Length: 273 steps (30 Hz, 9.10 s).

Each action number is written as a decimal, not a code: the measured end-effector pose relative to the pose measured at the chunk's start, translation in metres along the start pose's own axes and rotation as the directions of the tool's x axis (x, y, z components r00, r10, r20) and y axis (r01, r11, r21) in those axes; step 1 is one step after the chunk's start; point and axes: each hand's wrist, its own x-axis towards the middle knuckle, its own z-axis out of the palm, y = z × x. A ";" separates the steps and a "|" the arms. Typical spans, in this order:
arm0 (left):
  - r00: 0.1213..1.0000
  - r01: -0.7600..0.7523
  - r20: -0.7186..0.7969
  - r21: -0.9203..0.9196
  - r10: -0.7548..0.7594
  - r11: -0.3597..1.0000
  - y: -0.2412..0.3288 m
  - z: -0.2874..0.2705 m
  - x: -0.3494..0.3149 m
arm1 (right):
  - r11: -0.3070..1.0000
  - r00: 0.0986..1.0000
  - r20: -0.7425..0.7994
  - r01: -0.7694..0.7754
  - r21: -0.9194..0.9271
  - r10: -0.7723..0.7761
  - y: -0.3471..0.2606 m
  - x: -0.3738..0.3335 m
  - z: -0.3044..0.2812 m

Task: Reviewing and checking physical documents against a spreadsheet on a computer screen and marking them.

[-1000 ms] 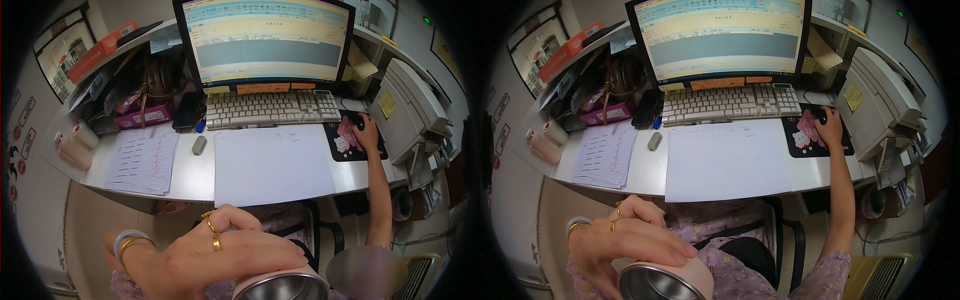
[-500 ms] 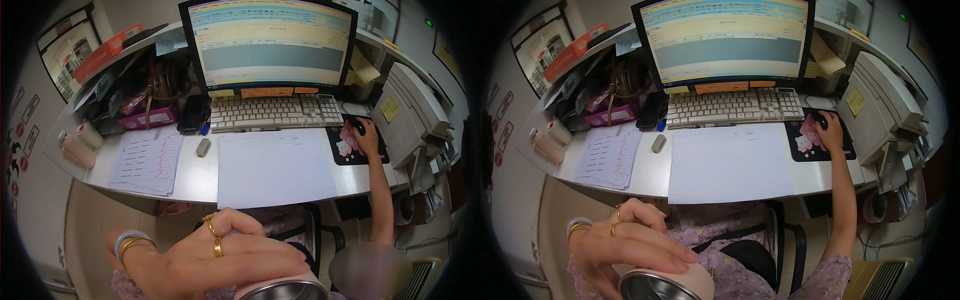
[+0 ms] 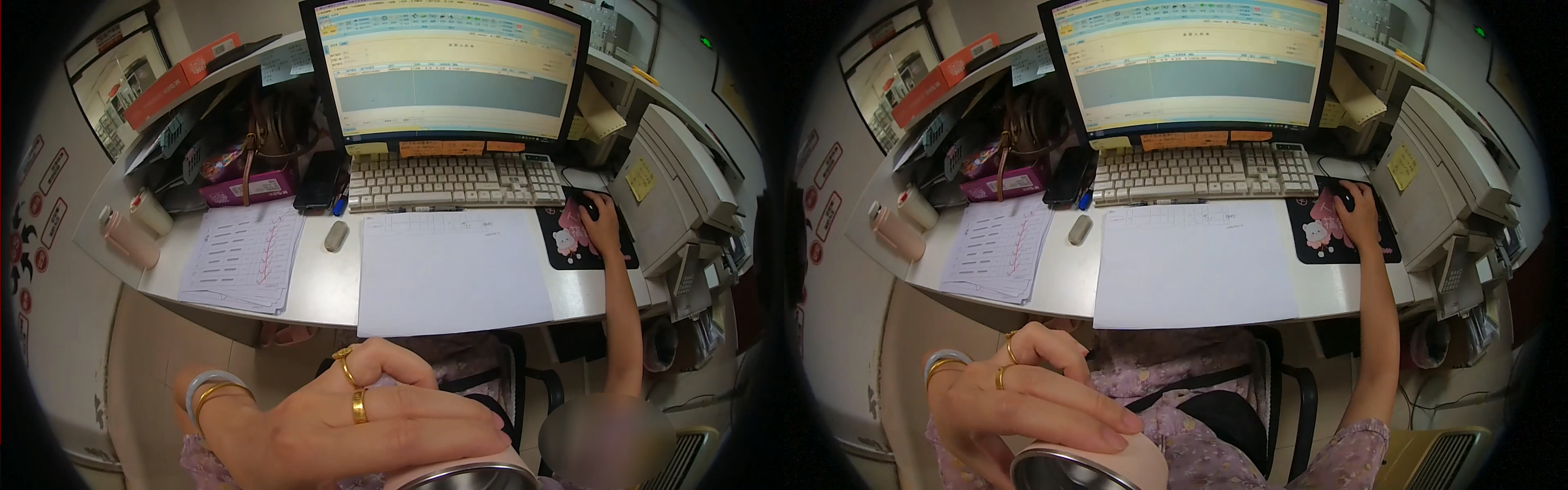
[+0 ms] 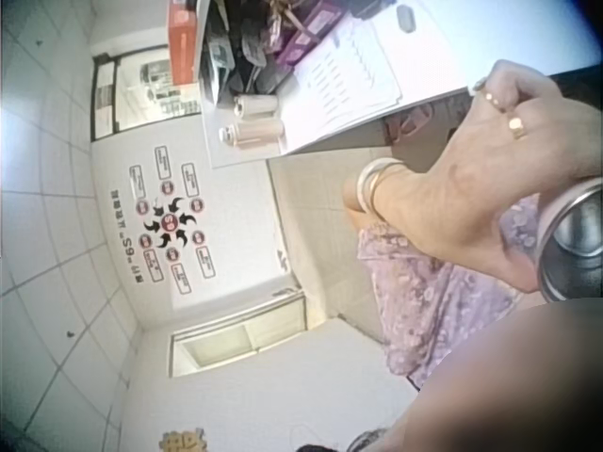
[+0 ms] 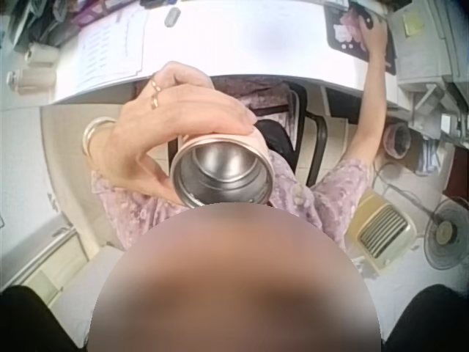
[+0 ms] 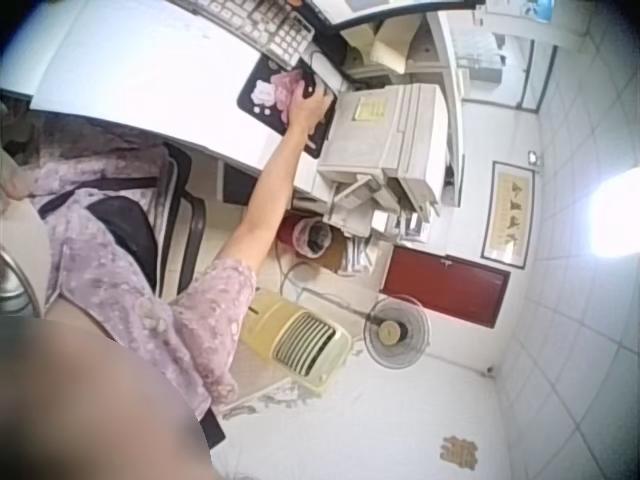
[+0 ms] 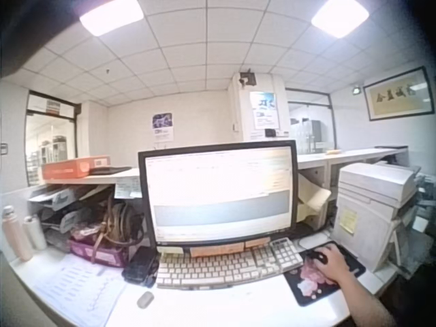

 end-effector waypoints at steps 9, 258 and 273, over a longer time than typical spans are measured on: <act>0.999 -0.033 0.024 -0.008 0.033 0.999 -0.001 0.000 0.000 | 1.000 1.000 0.000 0.009 0.021 -0.009 0.001 0.001 0.001; 0.964 -0.245 0.153 0.218 0.215 0.945 0.012 -0.021 0.024 | 0.959 0.994 -0.042 0.108 0.263 -0.101 -0.041 0.032 0.001; 0.976 -0.195 -0.133 -0.167 0.174 0.966 -0.023 0.000 0.020 | 0.978 0.986 -0.036 0.165 0.128 -0.161 -0.078 0.044 0.041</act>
